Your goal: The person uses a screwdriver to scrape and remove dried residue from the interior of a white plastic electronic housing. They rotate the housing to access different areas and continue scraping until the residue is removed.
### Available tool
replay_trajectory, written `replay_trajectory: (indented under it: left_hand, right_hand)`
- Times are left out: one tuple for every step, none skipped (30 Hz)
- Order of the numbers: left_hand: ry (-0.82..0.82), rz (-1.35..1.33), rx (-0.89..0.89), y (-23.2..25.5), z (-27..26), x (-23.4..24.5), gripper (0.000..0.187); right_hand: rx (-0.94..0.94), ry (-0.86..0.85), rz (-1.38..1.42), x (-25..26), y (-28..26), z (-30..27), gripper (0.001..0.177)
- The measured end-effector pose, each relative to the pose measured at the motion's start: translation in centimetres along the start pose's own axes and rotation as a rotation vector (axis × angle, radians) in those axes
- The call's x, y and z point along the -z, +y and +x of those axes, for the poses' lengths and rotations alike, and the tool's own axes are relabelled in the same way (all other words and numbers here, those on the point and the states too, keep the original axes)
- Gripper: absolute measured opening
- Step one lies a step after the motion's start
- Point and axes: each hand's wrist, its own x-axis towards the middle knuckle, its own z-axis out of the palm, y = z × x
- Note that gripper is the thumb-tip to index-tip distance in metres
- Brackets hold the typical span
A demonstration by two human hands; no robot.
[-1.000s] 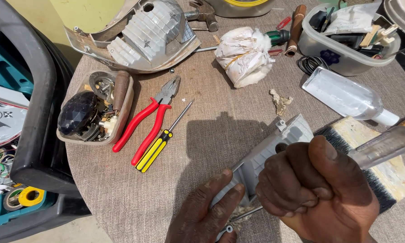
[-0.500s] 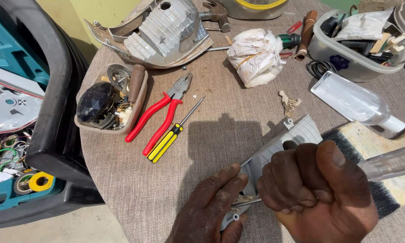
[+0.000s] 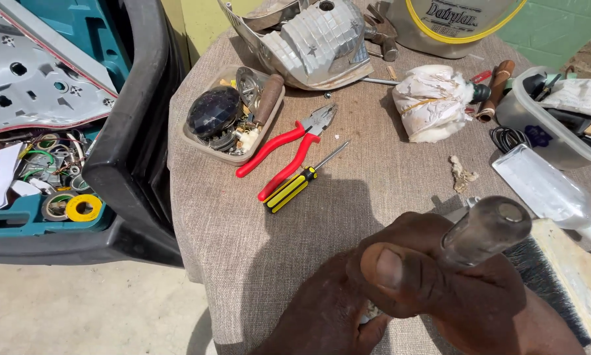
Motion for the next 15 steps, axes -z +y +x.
replay_trajectory:
  left_hand:
    - [0.007,-0.001,-0.001,0.1,0.0,0.2,0.073]
    - [-0.001,-0.007,0.023,0.2,0.0,0.3,0.071]
    - [-0.014,-0.019,0.039,0.3,0.2,0.4,0.070]
    - [-0.014,-0.026,0.030,0.4,0.4,0.6,0.070]
    - [-0.028,-0.028,0.070,0.6,0.5,0.8,0.076]
    - [-0.043,-0.031,0.109,0.9,0.6,0.9,0.083]
    - [-0.044,-0.038,0.104,1.3,0.7,1.3,0.083]
    - [-0.039,-0.050,0.091,1.7,1.0,1.7,0.080]
    - [-0.037,-0.058,0.072,2.1,1.3,2.2,0.078]
    - [-0.041,-0.060,0.063,2.0,1.2,2.0,0.078]
    - [-0.021,-0.048,0.044,1.9,1.1,1.9,0.079]
    - [-0.002,-0.036,0.024,1.9,1.1,1.9,0.080]
    - [-0.009,-0.030,0.014,2.6,1.1,2.3,0.080]
    - [0.079,0.039,-0.015,3.2,1.2,2.6,0.073]
    - [0.168,0.108,-0.045,3.9,1.3,3.0,0.067]
  right_hand:
    - [-0.002,-0.004,-0.005,-0.1,0.5,-0.2,0.042]
    - [0.024,0.075,-0.036,-0.1,1.0,-0.5,0.045]
    - [0.053,0.163,-0.070,0.0,1.4,-0.9,0.048]
    - [0.054,0.170,-0.079,0.6,1.9,-1.2,0.048]
    - [0.129,0.288,0.076,1.1,2.5,-1.6,0.046]
    - [0.208,0.405,0.230,1.6,3.1,-2.0,0.045]
    - [0.208,0.410,0.225,2.2,2.9,-2.4,0.045]
    - [0.239,0.360,0.329,2.7,2.6,-2.9,0.047]
    - [0.278,0.308,0.434,3.3,2.3,-3.3,0.049]
    - [0.285,0.313,0.428,3.3,2.1,-3.8,0.049]
    - [0.329,0.396,0.434,3.2,1.9,-4.2,0.050]
    - [0.374,0.478,0.439,3.2,1.7,-4.6,0.051]
    - [0.387,0.481,0.441,3.6,1.7,-5.4,0.051]
    - [0.374,0.528,0.442,4.1,1.6,-6.2,0.049]
    - [0.361,0.574,0.445,4.6,1.6,-6.9,0.046]
